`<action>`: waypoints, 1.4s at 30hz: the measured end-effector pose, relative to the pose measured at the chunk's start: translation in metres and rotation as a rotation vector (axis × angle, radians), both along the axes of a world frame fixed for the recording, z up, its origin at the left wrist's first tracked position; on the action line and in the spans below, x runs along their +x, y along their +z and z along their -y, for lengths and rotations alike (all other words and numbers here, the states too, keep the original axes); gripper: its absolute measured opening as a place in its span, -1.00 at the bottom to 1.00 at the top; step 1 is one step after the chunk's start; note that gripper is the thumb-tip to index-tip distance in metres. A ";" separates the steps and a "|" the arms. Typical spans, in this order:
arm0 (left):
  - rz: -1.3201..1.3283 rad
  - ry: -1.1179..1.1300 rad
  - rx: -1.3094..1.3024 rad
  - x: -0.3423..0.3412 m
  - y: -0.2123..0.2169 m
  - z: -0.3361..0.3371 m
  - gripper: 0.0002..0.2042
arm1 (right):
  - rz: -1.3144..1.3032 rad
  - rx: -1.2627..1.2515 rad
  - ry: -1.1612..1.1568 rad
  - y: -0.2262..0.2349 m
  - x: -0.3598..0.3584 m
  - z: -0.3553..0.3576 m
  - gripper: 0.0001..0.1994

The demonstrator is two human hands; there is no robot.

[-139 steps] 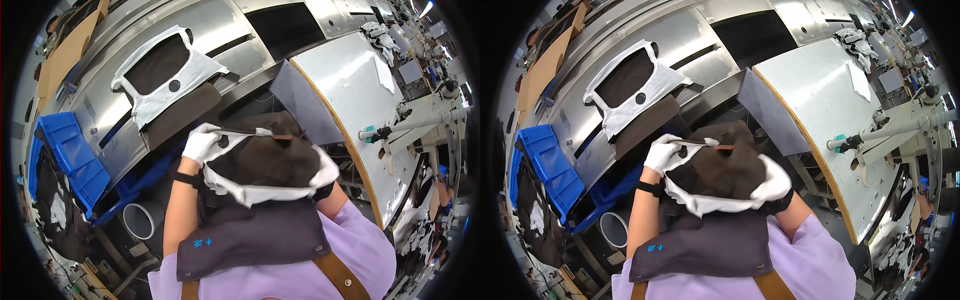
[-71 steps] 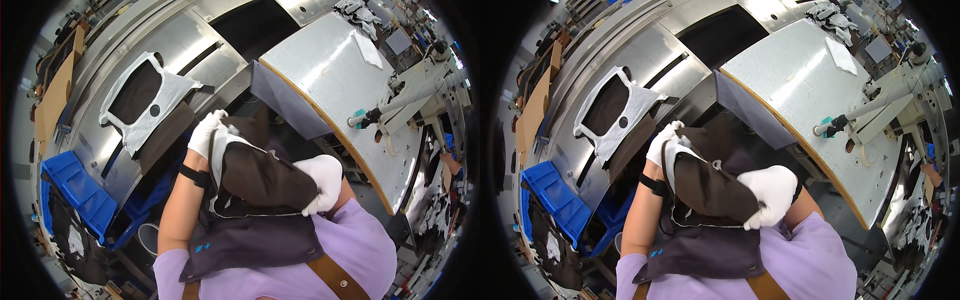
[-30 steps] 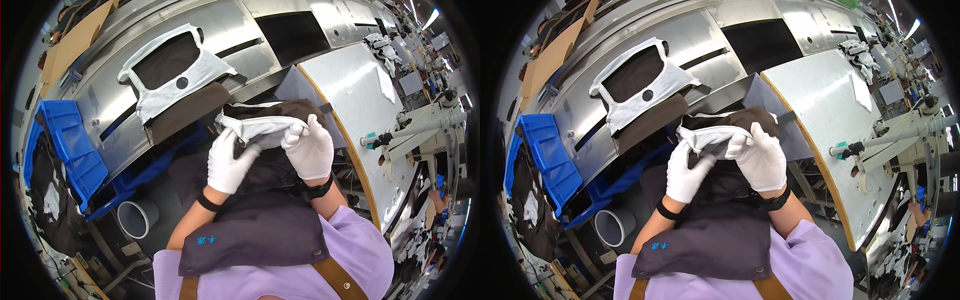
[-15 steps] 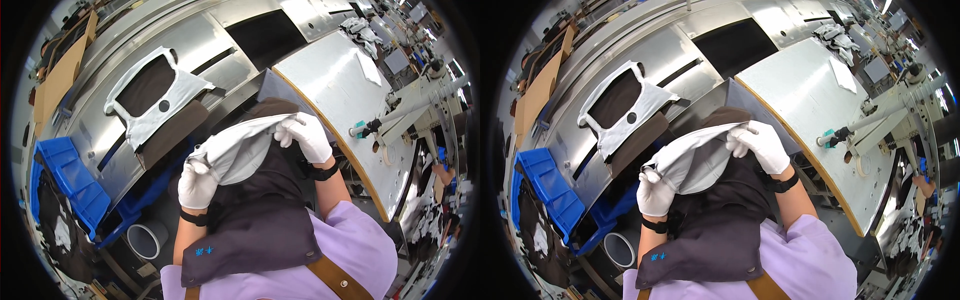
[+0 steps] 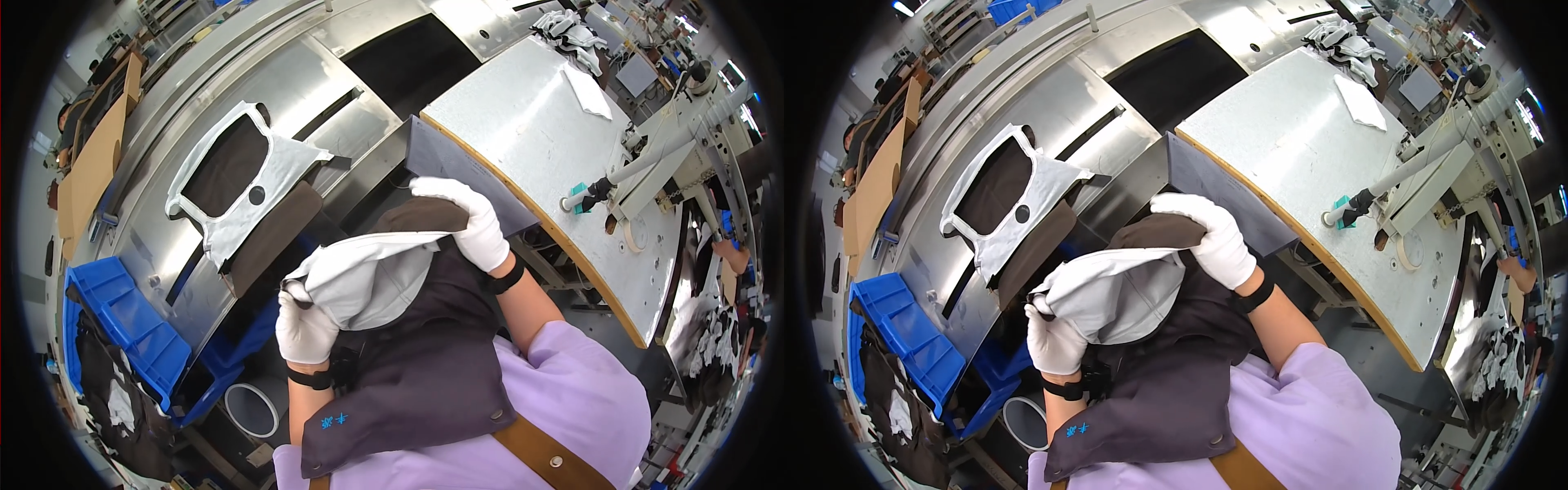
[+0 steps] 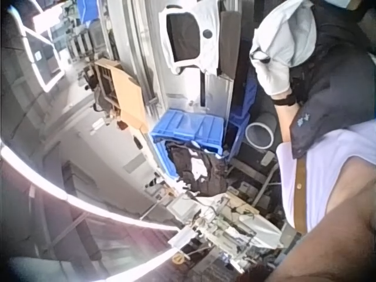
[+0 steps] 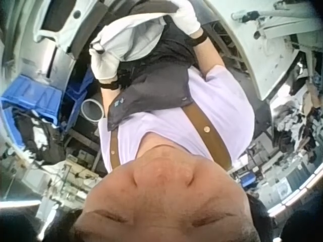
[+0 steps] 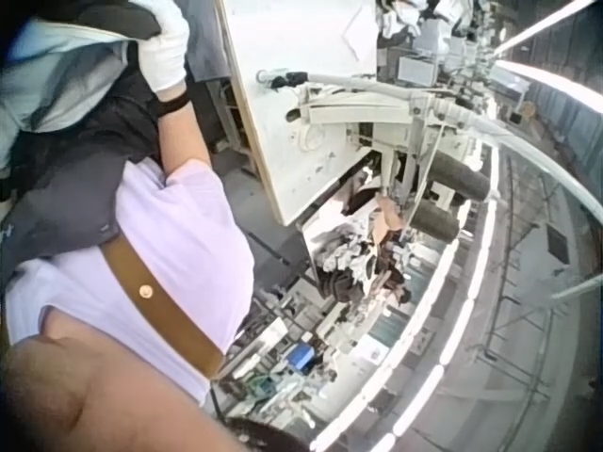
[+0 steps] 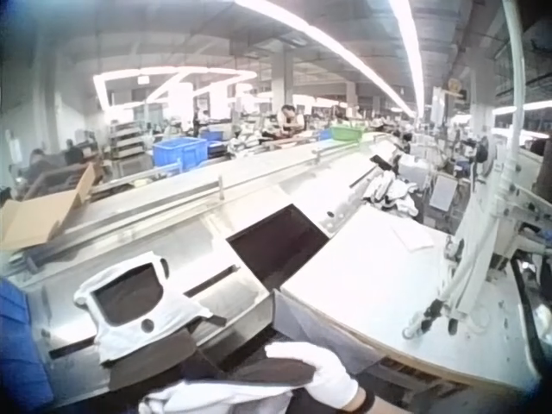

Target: The recorder is assembling or checking parts of leather or fabric goods, possibly bags or vests, in a factory setting.

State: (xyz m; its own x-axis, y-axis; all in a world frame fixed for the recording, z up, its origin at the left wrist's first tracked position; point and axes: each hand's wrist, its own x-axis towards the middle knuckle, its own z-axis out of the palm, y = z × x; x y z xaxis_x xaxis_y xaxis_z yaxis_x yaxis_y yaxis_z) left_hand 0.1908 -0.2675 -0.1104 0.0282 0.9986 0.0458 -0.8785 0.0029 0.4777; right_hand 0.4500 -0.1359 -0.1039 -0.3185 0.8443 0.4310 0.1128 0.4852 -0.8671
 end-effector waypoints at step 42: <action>-0.205 0.159 -0.060 -0.001 -0.010 0.015 -0.05 | -0.104 -0.842 0.153 -0.035 -0.003 0.034 -0.64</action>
State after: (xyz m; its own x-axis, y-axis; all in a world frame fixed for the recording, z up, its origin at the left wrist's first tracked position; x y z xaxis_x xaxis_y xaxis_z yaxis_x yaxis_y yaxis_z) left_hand 0.1893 -0.2821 -0.1204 -0.1268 0.9919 -0.0038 -0.7553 -0.0941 0.6485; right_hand 0.4472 -0.1701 -0.1389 -0.4483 0.8468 -0.2864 -0.0010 -0.3209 -0.9471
